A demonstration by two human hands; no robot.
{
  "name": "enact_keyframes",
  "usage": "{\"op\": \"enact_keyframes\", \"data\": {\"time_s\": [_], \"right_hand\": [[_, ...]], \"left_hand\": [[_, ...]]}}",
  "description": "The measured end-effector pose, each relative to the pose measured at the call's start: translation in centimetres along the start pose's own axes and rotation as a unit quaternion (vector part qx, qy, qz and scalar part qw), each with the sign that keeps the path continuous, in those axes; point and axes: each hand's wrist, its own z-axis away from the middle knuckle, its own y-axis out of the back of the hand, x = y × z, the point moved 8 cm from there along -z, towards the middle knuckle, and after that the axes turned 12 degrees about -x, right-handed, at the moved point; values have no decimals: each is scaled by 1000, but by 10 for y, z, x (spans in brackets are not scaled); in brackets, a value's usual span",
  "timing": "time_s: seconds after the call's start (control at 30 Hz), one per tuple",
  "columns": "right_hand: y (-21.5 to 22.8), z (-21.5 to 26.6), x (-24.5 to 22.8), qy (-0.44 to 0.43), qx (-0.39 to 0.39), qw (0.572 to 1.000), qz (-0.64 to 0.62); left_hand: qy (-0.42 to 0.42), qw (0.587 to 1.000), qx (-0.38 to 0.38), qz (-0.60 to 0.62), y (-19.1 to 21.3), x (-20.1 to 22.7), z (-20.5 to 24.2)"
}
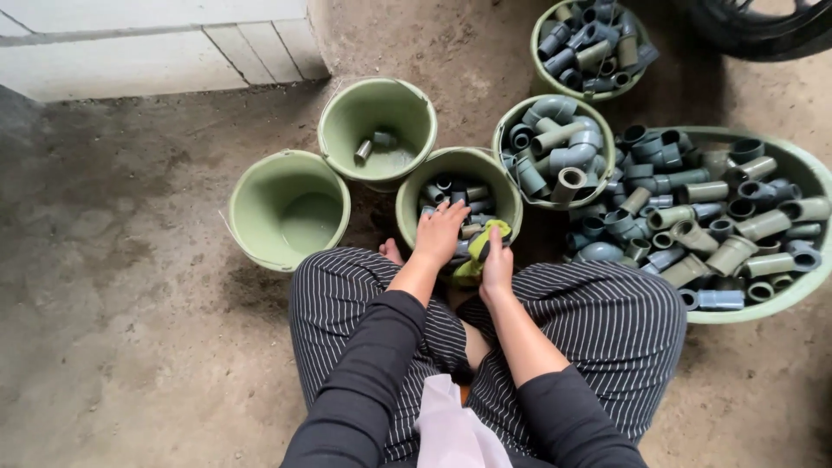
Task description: The person sits on the floor and wipes small gray plastic pipe fittings with a green cloth. They pick up fittings from a bucket, wipe them, and place them into another bucket. The process is repeated continuously.
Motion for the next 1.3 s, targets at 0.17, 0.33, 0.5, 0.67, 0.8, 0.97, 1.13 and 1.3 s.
{"op": "enact_keyframes", "data": {"time_s": [0.17, 0.33, 0.5, 0.67, 0.8, 0.97, 1.13, 1.3], "right_hand": [[7, -6, 12, 4, -21, 1000, 16], [5, -6, 8, 9, -27, 999, 24], [5, -6, 9, 5, -40, 999, 22], [2, 0, 4, 4, -43, 999, 17], [-3, 2, 1, 21, -56, 998, -4], [4, -9, 6, 45, -59, 997, -5], [25, -31, 13, 85, -54, 994, 35], [20, 5, -58, 280, 0, 954, 105]], "left_hand": [[47, 991, 64, -109, -25, -19, -7], [27, 968, 199, -148, 5, -3, 8], [21, 976, 119, -179, -23, -9, -8], [43, 985, 74, -152, -31, -22, -8], [-10, 984, 21, -178, -35, -6, -14], [3, 979, 114, -170, -25, -8, -10], [21, 951, 257, -172, 9, -3, 7], [148, 876, 0, 460, -27, -44, -6]]}}
